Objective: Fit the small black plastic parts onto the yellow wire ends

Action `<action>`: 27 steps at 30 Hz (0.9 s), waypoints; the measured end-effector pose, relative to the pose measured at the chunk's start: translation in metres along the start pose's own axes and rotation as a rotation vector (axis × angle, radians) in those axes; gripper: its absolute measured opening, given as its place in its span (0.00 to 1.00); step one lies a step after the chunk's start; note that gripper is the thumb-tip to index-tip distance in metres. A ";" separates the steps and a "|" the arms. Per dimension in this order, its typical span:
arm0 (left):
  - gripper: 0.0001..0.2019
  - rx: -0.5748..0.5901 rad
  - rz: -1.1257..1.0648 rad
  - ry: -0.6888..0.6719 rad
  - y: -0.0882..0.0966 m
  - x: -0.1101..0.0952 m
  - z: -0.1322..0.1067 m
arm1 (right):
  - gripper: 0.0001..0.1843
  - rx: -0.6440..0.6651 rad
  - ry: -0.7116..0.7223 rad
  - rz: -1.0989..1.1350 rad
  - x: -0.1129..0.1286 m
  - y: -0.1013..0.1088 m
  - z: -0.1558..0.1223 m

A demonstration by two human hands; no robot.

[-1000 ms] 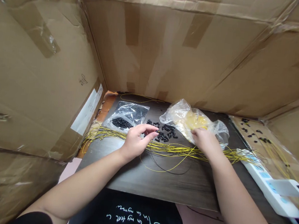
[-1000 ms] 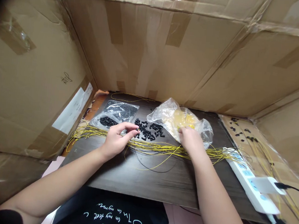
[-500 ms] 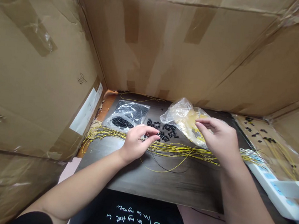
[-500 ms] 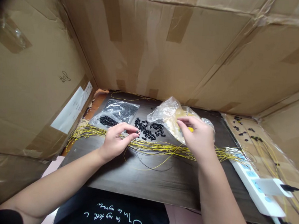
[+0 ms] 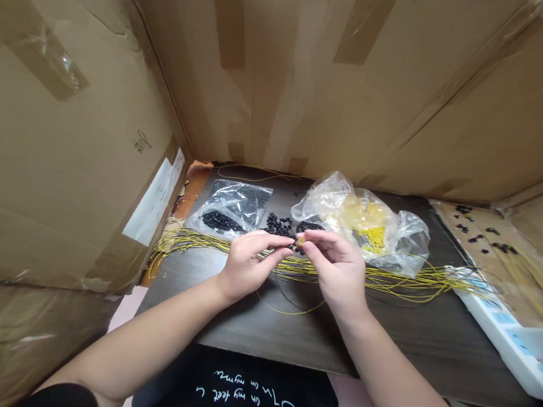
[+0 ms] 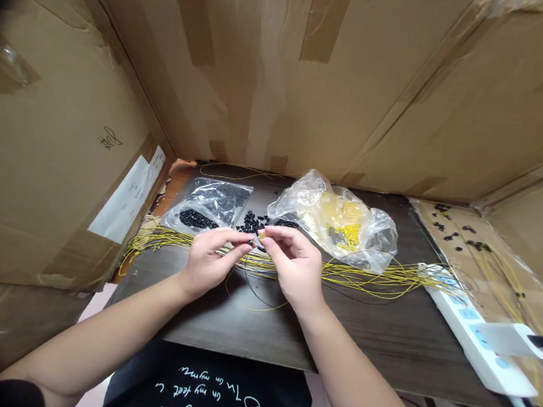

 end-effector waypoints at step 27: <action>0.06 0.004 -0.176 0.266 -0.007 0.003 -0.004 | 0.07 0.051 0.118 -0.147 0.001 -0.001 -0.009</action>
Point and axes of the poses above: each hand's wrist, its own z-axis towards the middle knuckle, its own y-axis out of the back of the hand, x = y × z, the point moved 2 cm from there along z, towards the middle knuckle, and after that the axes turned 8 degrees about y, right-handed, at the moved point
